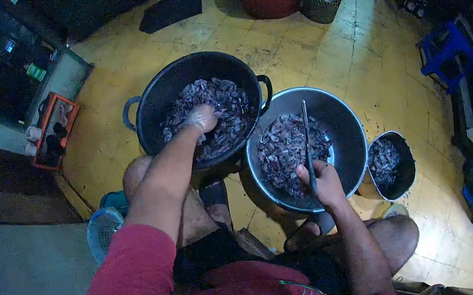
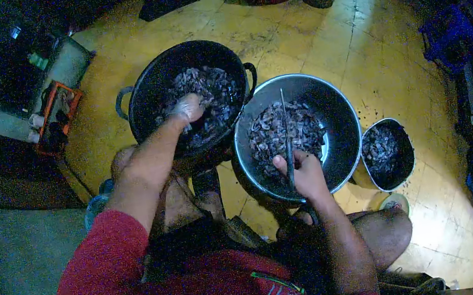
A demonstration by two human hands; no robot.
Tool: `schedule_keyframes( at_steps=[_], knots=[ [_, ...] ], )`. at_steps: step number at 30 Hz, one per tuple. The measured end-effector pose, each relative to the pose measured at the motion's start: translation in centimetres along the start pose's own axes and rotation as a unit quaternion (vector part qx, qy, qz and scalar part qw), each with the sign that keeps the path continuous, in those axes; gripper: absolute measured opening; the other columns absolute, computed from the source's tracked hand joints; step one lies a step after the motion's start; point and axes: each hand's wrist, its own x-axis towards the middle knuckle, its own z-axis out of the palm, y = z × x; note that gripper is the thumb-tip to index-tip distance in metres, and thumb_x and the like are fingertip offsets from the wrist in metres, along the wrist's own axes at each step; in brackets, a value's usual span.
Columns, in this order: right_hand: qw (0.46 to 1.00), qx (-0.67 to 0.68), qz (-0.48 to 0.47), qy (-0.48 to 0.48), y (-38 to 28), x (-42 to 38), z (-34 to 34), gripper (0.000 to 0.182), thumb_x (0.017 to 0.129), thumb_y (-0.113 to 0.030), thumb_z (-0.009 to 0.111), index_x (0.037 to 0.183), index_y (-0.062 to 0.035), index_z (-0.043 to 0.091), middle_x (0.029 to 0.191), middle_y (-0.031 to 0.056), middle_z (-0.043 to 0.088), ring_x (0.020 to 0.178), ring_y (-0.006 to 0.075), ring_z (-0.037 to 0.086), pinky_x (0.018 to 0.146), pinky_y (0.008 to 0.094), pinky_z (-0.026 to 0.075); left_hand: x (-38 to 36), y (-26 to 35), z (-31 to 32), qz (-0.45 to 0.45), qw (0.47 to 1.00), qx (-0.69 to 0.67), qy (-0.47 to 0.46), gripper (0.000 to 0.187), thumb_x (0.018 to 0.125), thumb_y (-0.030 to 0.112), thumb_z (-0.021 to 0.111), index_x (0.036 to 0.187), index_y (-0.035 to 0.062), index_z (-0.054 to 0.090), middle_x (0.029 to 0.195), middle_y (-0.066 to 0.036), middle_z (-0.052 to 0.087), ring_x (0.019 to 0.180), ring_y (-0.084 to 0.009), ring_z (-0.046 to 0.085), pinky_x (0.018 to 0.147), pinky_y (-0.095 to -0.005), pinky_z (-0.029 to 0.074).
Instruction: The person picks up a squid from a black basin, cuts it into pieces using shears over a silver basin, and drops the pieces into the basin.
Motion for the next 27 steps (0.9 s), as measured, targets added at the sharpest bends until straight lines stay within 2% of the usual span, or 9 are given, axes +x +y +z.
schedule_keyframes(
  at_steps=[3, 4, 5, 7, 9, 15, 16, 23, 27],
  knots=[
    [0.999, -0.046, 0.012, -0.015, 0.7, 0.4, 0.0, 0.049, 0.081, -0.046, 0.071, 0.093, 0.0010, 0.069, 0.078, 0.0087, 0.068, 0.074, 0.0146, 0.060, 0.074, 0.0326, 0.048, -0.4, 3.2, -4.3, 0.059, 0.998, -0.030, 0.001, 0.042, 0.088, 0.038, 0.060, 0.099, -0.0010, 0.067, 0.102, -0.026, 0.064, 0.099, -0.0400, 0.062, 0.088, -0.0432, 0.049],
    [0.999, -0.034, 0.014, -0.021, 0.8, 0.3, 0.2, 0.054, 0.080, -0.052, 0.070, 0.094, 0.0005, 0.069, 0.079, 0.0115, 0.069, 0.075, 0.0178, 0.063, 0.075, 0.0346, 0.049, -0.7, 4.1, -5.0, 0.092, 0.992, -0.084, 0.032, 0.030, 0.089, 0.032, 0.064, 0.100, 0.0038, 0.067, 0.092, -0.018, 0.068, 0.085, -0.0311, 0.066, 0.077, -0.0381, 0.052],
    [0.999, -0.033, 0.014, -0.017, 0.8, 0.2, 0.2, 0.054, 0.080, -0.052, 0.070, 0.094, 0.0005, 0.069, 0.079, 0.0115, 0.069, 0.075, 0.0178, 0.063, 0.075, 0.0346, 0.049, -1.0, 5.1, -5.5, 0.097, 0.991, -0.083, 0.032, 0.030, 0.089, 0.032, 0.064, 0.100, 0.0038, 0.067, 0.092, -0.018, 0.068, 0.085, -0.0311, 0.066, 0.077, -0.0381, 0.052],
    [0.995, -0.077, 0.030, -0.049, 0.6, 0.2, 0.4, 0.059, 0.078, -0.057, 0.068, 0.094, 0.0005, 0.069, 0.080, 0.0135, 0.069, 0.076, 0.0209, 0.064, 0.076, 0.0364, 0.049, -3.3, 8.9, -7.7, 0.020, 0.916, -0.396, -0.054, 0.025, 0.090, 0.026, 0.065, 0.103, 0.0043, 0.066, 0.087, -0.006, 0.066, 0.077, -0.0166, 0.064, 0.068, -0.0286, 0.053],
    [0.995, -0.089, 0.015, -0.041, -1.6, -0.8, 0.5, 0.064, 0.078, -0.061, 0.066, 0.092, 0.0012, 0.069, 0.080, 0.0156, 0.069, 0.077, 0.0234, 0.065, 0.076, 0.0378, 0.049, -6.0, 12.2, -8.9, 0.030, 0.857, -0.509, -0.071, 0.021, 0.090, 0.020, 0.066, 0.104, 0.0043, 0.064, 0.088, 0.001, 0.062, 0.075, -0.0071, 0.058, 0.064, -0.0201, 0.050],
    [0.994, -0.097, -0.008, -0.050, -1.0, -0.8, 0.5, 0.064, 0.080, -0.061, 0.063, 0.094, 0.0016, 0.069, 0.078, 0.0139, 0.068, 0.077, 0.0225, 0.064, 0.076, 0.0377, 0.048, -9.5, 16.8, -5.7, 0.087, 0.777, -0.612, -0.121, 0.025, 0.086, 0.016, 0.069, 0.102, 0.0010, 0.057, 0.087, -0.005, 0.062, 0.074, -0.0114, 0.059, 0.062, -0.0255, 0.052],
    [0.996, -0.061, -0.050, -0.033, -0.5, -0.7, 0.7, 0.060, 0.081, -0.060, 0.065, 0.082, -0.0005, 0.064, 0.069, 0.0022, 0.061, 0.064, 0.0121, 0.056, 0.061, 0.0299, 0.046, -9.7, 17.3, -5.4, 0.092, 0.775, -0.610, -0.135, 0.024, 0.085, 0.015, 0.070, 0.100, 0.0013, 0.057, 0.087, -0.005, 0.062, 0.073, -0.0113, 0.059, 0.062, -0.0258, 0.052],
    [0.999, -0.020, -0.030, -0.021, -0.3, -0.2, 0.1, 0.054, 0.079, -0.054, 0.072, 0.077, -0.0012, 0.063, 0.060, 0.0019, 0.057, 0.050, 0.0099, 0.053, 0.047, 0.0253, 0.043, -8.3, 17.0, -4.9, 0.096, 0.746, -0.644, -0.142, 0.019, 0.084, 0.011, 0.070, 0.095, 0.0042, 0.056, 0.087, -0.006, 0.062, 0.073, -0.0115, 0.060, 0.059, -0.0262, 0.052],
    [0.996, -0.073, 0.050, -0.030, 0.3, 0.2, -0.5, 0.056, 0.077, -0.054, 0.073, 0.091, 0.0006, 0.071, 0.073, 0.0080, 0.068, 0.069, 0.0142, 0.061, 0.069, 0.0321, 0.049, -7.9, 16.7, -5.0, 0.118, 0.763, -0.620, -0.137, 0.018, 0.083, 0.010, 0.070, 0.095, 0.0047, 0.057, 0.088, -0.005, 0.063, 0.076, -0.0126, 0.061, 0.058, -0.0265, 0.053]
  ],
)
